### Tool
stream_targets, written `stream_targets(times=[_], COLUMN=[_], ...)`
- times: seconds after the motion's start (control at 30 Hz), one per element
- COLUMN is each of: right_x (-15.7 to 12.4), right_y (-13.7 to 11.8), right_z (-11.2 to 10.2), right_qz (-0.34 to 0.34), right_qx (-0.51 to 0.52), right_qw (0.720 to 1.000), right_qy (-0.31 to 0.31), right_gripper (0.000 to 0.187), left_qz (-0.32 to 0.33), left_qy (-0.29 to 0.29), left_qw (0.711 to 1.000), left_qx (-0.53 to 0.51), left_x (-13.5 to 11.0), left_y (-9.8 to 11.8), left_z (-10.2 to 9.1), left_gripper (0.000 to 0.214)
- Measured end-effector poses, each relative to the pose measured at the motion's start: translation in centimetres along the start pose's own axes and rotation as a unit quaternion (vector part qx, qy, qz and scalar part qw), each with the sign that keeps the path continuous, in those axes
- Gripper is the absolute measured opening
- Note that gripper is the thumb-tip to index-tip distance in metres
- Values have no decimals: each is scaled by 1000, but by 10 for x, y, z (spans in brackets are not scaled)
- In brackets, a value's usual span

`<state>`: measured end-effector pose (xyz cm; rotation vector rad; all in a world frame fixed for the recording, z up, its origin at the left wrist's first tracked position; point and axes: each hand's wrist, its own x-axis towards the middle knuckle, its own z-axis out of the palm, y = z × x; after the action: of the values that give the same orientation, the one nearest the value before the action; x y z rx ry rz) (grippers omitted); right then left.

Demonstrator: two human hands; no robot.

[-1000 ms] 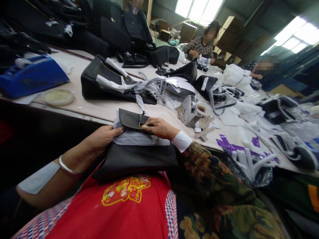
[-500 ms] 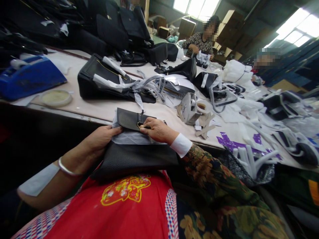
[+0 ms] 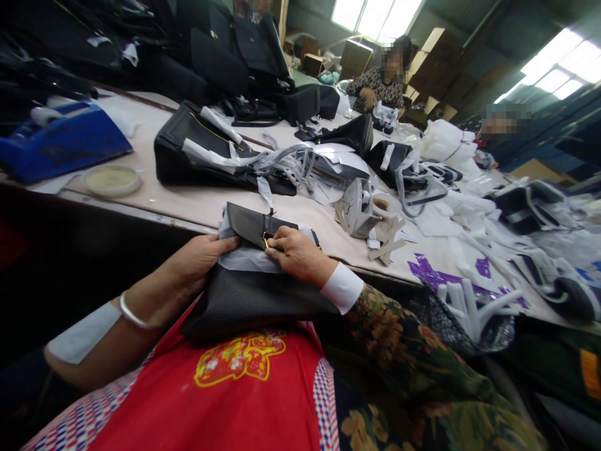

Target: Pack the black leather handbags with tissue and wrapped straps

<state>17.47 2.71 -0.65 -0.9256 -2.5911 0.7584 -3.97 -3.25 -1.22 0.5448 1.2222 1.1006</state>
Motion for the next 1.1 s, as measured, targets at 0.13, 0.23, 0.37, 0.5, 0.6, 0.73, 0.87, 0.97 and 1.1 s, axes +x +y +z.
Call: stream_targets(times=[0.13, 0.23, 0.37, 0.5, 0.6, 0.73, 0.87, 0.97, 1.1], right_x=[-2, -3, -3, -5, -5, -3, -1, 0, 1], right_y=[-2, -1, 1, 4, 8, 15, 19, 20, 20], right_z=[5, 3, -2, -7, -8, -8, -9, -11, -13], right_qz=[-28, -33, -43, -29, -25, -10, 12, 19, 36], right_qx=[-36, -53, -57, -14, 10, 45, 79, 95, 116], right_qw=[999, 998, 997, 999, 999, 999, 997, 995, 992], right_qy=[-1, -9, -17, -18, -23, -20, -20, -20, -21], right_gripper=[18, 17, 20, 23, 25, 27, 27, 28, 29], left_qz=[-2, -5, -22, -25, -30, -45, -48, -46, -37], left_qy=[7, -10, -70, -83, -83, -84, -74, -78, -91], left_qw=[1000, 1000, 997, 996, 996, 995, 996, 995, 995], left_qx=[-1, 5, -2, 19, 27, 25, 29, 30, 17], left_x=[1, 0, -8, -18, -20, -19, -17, -17, -17], left_y=[-1, -1, 3, 8, 10, 9, 8, 7, 7], left_z=[0, -1, -4, -5, -5, -6, -7, -8, -8], left_gripper=[25, 26, 36, 40, 41, 40, 40, 39, 39])
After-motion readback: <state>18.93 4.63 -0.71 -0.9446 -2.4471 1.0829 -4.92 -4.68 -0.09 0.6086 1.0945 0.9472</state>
